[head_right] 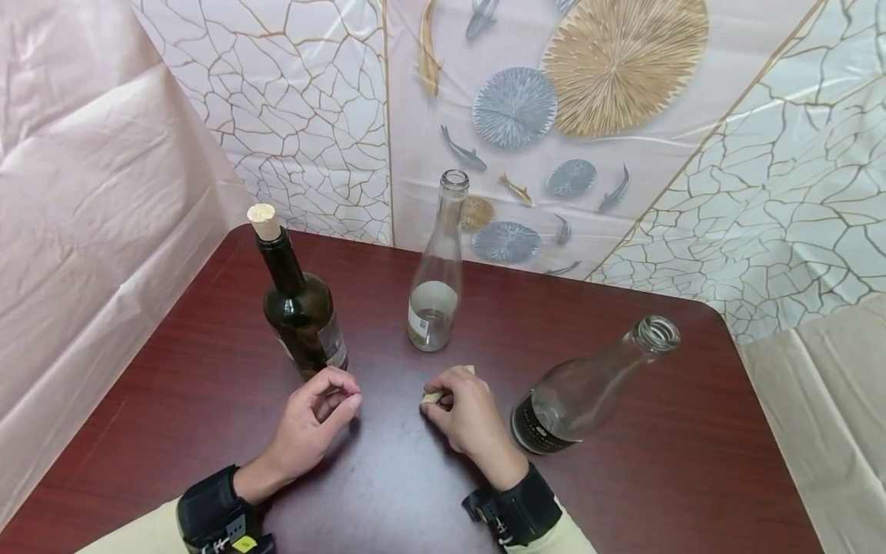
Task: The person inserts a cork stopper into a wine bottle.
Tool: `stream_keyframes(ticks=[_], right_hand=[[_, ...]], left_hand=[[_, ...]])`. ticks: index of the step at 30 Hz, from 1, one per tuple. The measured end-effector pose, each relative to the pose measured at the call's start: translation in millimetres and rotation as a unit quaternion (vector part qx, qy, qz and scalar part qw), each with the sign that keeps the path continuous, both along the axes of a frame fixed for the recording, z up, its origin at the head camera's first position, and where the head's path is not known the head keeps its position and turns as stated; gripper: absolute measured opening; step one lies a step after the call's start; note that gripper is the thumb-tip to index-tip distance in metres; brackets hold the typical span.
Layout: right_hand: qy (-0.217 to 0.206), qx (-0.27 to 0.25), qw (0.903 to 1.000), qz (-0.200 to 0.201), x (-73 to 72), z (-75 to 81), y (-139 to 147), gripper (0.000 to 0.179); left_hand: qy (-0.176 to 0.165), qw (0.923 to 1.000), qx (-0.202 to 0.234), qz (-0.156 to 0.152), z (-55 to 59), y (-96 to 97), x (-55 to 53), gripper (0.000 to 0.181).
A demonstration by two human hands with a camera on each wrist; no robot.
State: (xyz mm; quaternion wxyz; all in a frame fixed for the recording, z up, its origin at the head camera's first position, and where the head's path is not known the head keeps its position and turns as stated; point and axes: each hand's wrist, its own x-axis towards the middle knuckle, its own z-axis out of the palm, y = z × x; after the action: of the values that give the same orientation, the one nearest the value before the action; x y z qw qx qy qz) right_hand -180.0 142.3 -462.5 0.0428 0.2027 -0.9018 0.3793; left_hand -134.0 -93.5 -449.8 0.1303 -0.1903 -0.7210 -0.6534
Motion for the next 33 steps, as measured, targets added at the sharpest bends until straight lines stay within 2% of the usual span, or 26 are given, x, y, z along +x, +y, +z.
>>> stream_keyframes(ticks=[2,7,9,13,19,21,22,25,27,29,31,33], right_hand=[[0.009,-0.011,0.9999,-0.001,0.0,2.9,2,0.018],[0.007,-0.028,0.9996,-0.004,3.1,15.8,5,0.020],[0.009,-0.039,0.9992,0.000,5.8,22.4,5,0.020],[0.034,-0.058,0.9977,0.010,12.4,34.6,5,0.019],[0.070,-0.080,0.9943,0.007,20.9,45.9,4,0.022],[0.087,-0.086,0.9925,0.008,22.6,47.9,3,0.024],[0.095,-0.089,0.9914,0.008,23.2,49.0,2,0.024],[0.111,-0.090,0.9898,0.010,24.9,52.4,1,0.025],[0.111,-0.088,0.9899,0.013,25.6,54.1,1,0.025],[0.104,-0.086,0.9907,0.017,26.4,55.5,2,0.023],[0.098,-0.084,0.9914,0.021,27.3,56.4,3,0.022],[0.095,-0.082,0.9918,0.022,28.4,56.7,4,0.021]], left_hand=[[-0.012,0.9999,-0.001,-0.003,-5.7,1.5,-2.5,0.010],[-0.069,0.9976,-0.007,-0.010,-16.5,7.9,-8.6,0.011],[-0.093,0.9955,-0.014,-0.015,-14.6,12.4,-10.3,0.013],[-0.143,0.9885,-0.017,-0.045,-9.4,24.1,-15.9,0.016],[-0.235,0.9681,0.021,-0.085,1.9,43.0,-25.8,0.022],[-0.270,0.9559,0.053,-0.103,4.6,46.4,-27.9,0.026],[-0.289,0.9474,0.075,-0.116,5.8,47.6,-28.9,0.028],[-0.344,0.9128,0.152,-0.158,8.2,49.5,-30.6,0.034],[-0.371,0.8891,0.195,-0.184,8.8,50.1,-30.8,0.030],[-0.388,0.8691,0.228,-0.205,8.7,51.0,-30.7,0.024],[-0.400,0.8543,0.249,-0.220,8.6,52.3,-30.2,0.017],[-0.408,0.8451,0.262,-0.224,9.3,53.7,-29.1,0.013]])
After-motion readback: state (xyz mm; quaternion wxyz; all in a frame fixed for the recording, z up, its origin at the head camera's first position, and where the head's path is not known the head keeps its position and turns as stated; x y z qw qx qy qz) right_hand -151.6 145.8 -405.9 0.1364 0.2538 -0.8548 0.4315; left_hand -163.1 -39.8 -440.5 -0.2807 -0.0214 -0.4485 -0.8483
